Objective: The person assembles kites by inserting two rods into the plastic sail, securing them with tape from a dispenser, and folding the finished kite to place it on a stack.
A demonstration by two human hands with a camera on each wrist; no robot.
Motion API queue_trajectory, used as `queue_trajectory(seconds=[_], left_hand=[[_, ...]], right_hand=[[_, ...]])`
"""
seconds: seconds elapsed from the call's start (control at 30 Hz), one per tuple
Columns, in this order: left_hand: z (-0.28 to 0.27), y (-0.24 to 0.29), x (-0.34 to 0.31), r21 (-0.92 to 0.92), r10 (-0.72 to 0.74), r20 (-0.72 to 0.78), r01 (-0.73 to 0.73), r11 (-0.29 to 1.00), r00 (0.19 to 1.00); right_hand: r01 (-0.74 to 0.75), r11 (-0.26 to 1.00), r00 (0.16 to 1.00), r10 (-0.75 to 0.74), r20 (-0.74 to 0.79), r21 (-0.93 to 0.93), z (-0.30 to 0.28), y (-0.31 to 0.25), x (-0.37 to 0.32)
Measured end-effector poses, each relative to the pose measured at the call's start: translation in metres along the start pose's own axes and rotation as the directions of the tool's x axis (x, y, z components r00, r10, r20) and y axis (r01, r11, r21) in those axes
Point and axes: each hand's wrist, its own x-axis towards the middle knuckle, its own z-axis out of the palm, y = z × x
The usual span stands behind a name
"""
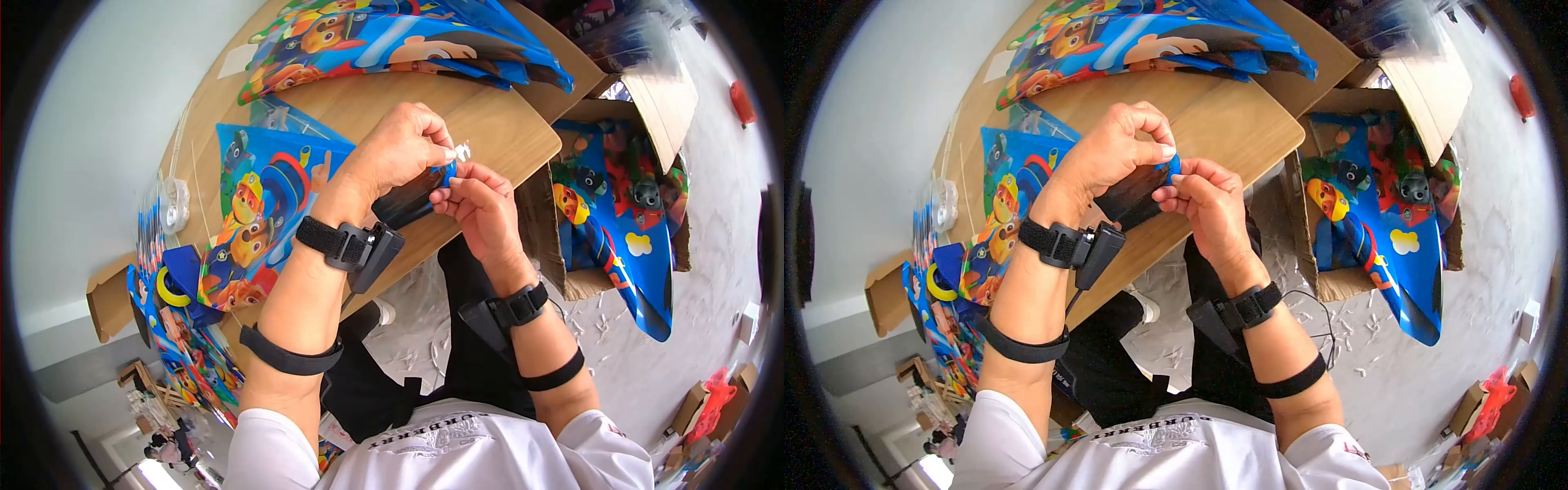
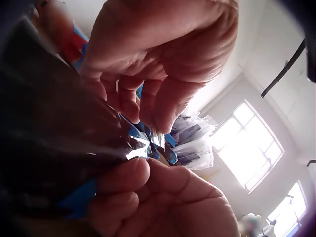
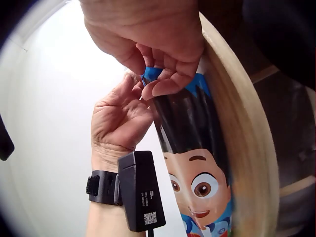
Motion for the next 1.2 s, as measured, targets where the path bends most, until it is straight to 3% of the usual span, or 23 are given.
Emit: queue_trajectory(seconds=[0.3,0.37,0.5,0.53,0.57,0.7,0.9,0.97,1.0,1.03,1.1,1.13,1.17,1.2], left_hand=[[-0.001,0.004,0.000,0.168,0.014,0.040,-0.020,0.986,0.999],[0.000,0.002,-0.002,0.195,0.038,-0.099,-0.018,0.981,0.994],[-0.011,-0.001,0.005,0.179,0.155,0.030,-0.158,0.971,0.987],[-0.014,0.005,0.006,0.101,0.009,0.193,-0.030,0.994,0.981],[-0.016,0.009,0.007,0.048,-0.122,0.360,0.112,0.993,0.925],[-0.017,0.004,0.011,0.080,-0.128,0.382,0.106,0.991,0.915],[-0.016,0.015,0.001,0.096,-0.054,0.285,0.028,0.995,0.957],[-0.028,0.020,-0.004,0.277,-0.181,0.419,0.064,0.959,0.890],[-0.036,0.023,-0.005,0.427,-0.232,0.463,0.014,0.904,0.855],[-0.045,0.025,-0.011,0.432,-0.232,0.462,0.011,0.902,0.856],[-0.057,0.030,-0.025,0.439,-0.404,0.450,0.197,0.877,0.796],[-0.055,0.036,-0.036,0.319,-0.333,0.439,0.201,0.926,0.835],[-0.049,0.046,-0.044,0.324,-0.332,0.438,0.198,0.925,0.835],[-0.041,0.058,-0.050,0.396,-0.277,0.360,0.123,0.910,0.891]], right_hand=[[0.037,0.998,0.998,-0.040,-0.051,-0.050,0.001,0.005,0.001],[0.048,0.997,0.998,-0.050,-0.042,-0.052,0.001,0.004,0.001],[0.042,0.994,0.999,-0.045,-0.027,-0.099,0.002,0.002,-0.003],[0.042,0.995,0.999,-0.044,-0.027,-0.089,0.004,0.002,-0.004],[0.042,0.995,0.999,-0.045,-0.027,-0.087,0.004,0.003,-0.004],[0.044,0.991,0.999,-0.047,-0.022,-0.129,0.002,0.002,-0.004],[0.018,0.995,1.000,-0.016,0.012,-0.097,0.000,-0.002,-0.004],[0.014,0.996,0.999,-0.011,0.036,-0.092,-0.002,-0.002,-0.005],[0.019,0.996,0.999,-0.015,0.052,-0.088,-0.002,-0.003,-0.005],[0.025,0.996,0.998,-0.020,0.068,-0.083,-0.002,-0.004,-0.005],[0.046,0.997,0.994,-0.039,0.100,-0.068,-0.007,-0.004,-0.001],[0.059,0.997,0.990,-0.051,0.130,-0.056,-0.010,-0.003,0.000],[0.064,0.996,0.990,-0.056,0.132,-0.054,-0.008,0.000,0.000],[0.107,0.993,0.989,-0.101,0.104,-0.046,-0.004,0.003,0.000]])
